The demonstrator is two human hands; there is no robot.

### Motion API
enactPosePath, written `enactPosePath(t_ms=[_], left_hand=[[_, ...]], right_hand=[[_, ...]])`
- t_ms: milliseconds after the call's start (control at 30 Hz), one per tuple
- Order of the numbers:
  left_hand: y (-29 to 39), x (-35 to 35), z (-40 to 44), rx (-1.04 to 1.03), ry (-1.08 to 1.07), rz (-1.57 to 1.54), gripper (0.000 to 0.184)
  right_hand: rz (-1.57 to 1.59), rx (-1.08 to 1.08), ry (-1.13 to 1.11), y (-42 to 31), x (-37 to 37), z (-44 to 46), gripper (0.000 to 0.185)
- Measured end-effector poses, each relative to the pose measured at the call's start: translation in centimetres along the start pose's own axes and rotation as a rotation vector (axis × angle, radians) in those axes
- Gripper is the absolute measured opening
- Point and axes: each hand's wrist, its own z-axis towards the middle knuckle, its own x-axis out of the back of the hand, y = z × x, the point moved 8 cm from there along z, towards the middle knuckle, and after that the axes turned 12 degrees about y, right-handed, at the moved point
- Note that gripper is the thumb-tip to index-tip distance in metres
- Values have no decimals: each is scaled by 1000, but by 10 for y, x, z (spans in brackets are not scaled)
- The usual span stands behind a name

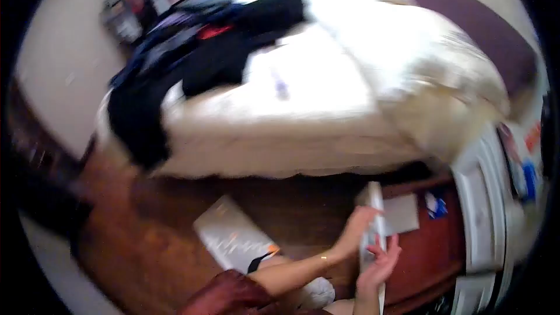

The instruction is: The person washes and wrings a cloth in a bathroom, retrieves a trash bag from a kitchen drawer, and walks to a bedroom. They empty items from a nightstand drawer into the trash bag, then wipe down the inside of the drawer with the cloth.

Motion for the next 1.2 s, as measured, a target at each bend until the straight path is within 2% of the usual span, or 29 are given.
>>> enactPosePath(t_ms=[33, 67, 100, 133, 300, 333, 400, 433, 500, 567, 600, 667, 767, 833, 867, 900, 967, 1000, 1033, 1067, 1100, 1167, 1200], left_hand=[[8, 5, -4, 107, -51, 3, 37], [31, 13, -2, 99, -35, -15, 40], [50, 30, -14, 136, 40, 133, 39], [65, 43, -26, 183, 77, 187, 38], [102, 74, -28, 178, 185, 362, 23], [103, 84, -32, 159, 188, 396, 19], [101, 108, -41, 104, 221, 490, 9], [102, 124, -49, 71, 252, 545, 9], [100, 153, -78, 184, 339, 613, 8], [101, 163, -121, 263, 339, 734, 11], [111, 159, -142, 343, 324, 733, 17], [152, 138, -169, 445, 259, 696, 18], [247, 104, -176, 398, 281, 738, 21], [291, 103, -180, 401, 395, 774, 25], [322, 116, -171, 357, 509, 773, 26], [358, 132, -163, 318, 618, 762, 28], [424, 181, -151, 326, 654, 888, 27], [449, 209, -156, 244, 705, 993, 27], [479, 241, -164, 227, 811, 935, 25], [509, 273, -177, 320, 869, 859, 23], [540, 303, -193, 304, 881, 958, 22], [603, 353, -233, 371, 946, 1059, 22], [639, 371, -249, 317, 996, 1107, 22]], right_hand=[[-70, -49, -11, 8, 1, -2, 57], [-168, -66, -13, 27, 10, 9, 54], [-283, -78, 8, 46, 27, 8, 52], [-340, -61, -13, 38, 11, -10, 47], [-246, -289, -74, 77, 2, -8, 50], [-246, -258, -146, 83, -2, -16, 51], [-491, -110, -207, 119, 25, -25, 51], [-741, 15, -189, 123, 47, -30, 51], [-845, -96, -103, 74, 11, -90, 50], [-775, -292, -206, 51, 32, -125, 48], [-816, -274, -222, 26, 28, -137, 48], [-901, -285, -244, -28, -1, -158, 47], [-863, -299, -295, -77, -12, -147, 48], [-857, -337, -98, -112, -35, -142, 52], [-824, -298, -190, -106, -22, -120, 51], [-834, -384, -164, -133, -57, -132, 50], [-876, -357, -324, -139, -76, -122, 44], [-910, -353, -290, -150, -96, -128, 46], [-890, -218, -380, -160, -122, -136, 38], [-870, -167, -441, -163, -136, -141, 37], [-853, -115, -488, -166, -144, -145, 38], [-816, -121, -410, -159, -148, -156, 36], [-679, -170, -423, -148, -147, -162, 34]])
